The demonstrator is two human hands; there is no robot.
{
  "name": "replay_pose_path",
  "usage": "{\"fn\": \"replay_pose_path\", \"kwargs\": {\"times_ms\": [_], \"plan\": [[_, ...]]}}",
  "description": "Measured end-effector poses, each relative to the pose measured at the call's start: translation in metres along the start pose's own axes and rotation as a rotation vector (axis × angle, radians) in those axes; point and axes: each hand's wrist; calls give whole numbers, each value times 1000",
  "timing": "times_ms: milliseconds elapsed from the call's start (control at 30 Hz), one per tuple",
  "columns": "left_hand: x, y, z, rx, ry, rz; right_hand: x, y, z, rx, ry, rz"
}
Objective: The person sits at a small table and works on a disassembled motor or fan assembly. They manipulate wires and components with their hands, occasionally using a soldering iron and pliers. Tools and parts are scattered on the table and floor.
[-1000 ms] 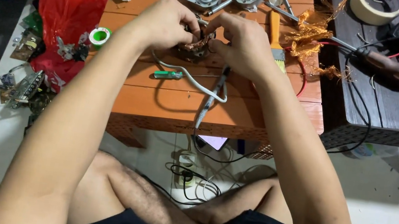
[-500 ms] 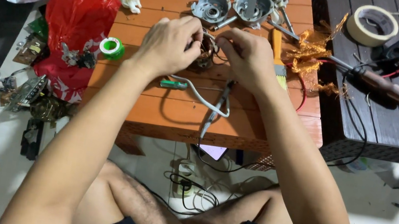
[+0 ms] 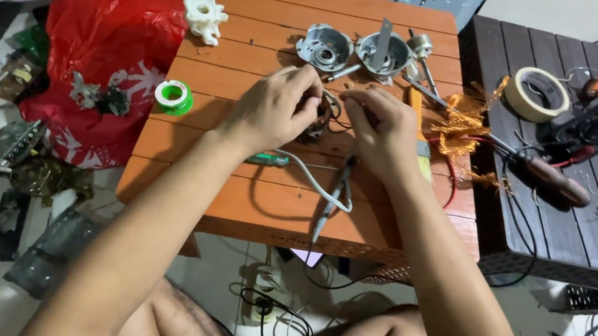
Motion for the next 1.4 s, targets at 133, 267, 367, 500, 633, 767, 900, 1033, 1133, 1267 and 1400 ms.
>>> {"fn": "replay_pose_path", "kwargs": {"times_ms": [133, 267, 367, 500, 633, 767, 900, 1033, 1133, 1267, 1400], "plan": [[0, -2, -3, -75, -204, -126, 3, 1, 1, -9, -1, -35], [-3, 1, -7, -149, -248, -204, 3, 0, 1, -30, -9, -36], [0, 1, -5, -178, -237, -209, 7, 0, 1, -53, -12, -44], [-9, 1, -12, -221, -241, -223, 14, 1, 0, -102, -42, -78], [-5, -3, -12, -328, -236, -261, 15, 3, -3, -126, -109, -143], [-29, -5, -27, -126, -4, -256, 13, 4, -3, -170, -173, -206], [-52, -3, -26, -2, 87, -371, 11, 2, -2, -183, -184, -211], [-45, -2, -5, -65, 81, -442, 13, 2, -4, -183, -204, -219], [-43, -1, 4, -101, 92, -480, 14, 1, -3, -189, -215, -221], [-52, 0, 4, -179, 22, -490, 19, 2, -3, -185, -171, -217], [-57, 0, 6, -235, 34, -449, 17, 2, -4, -182, -192, -215]]}}
Point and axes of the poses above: each hand's wrist, its own y-axis towards the middle knuckle, its own z-axis out of the palm, x = y × z, and after that the axes turned 4 degrees about -x, right-handed
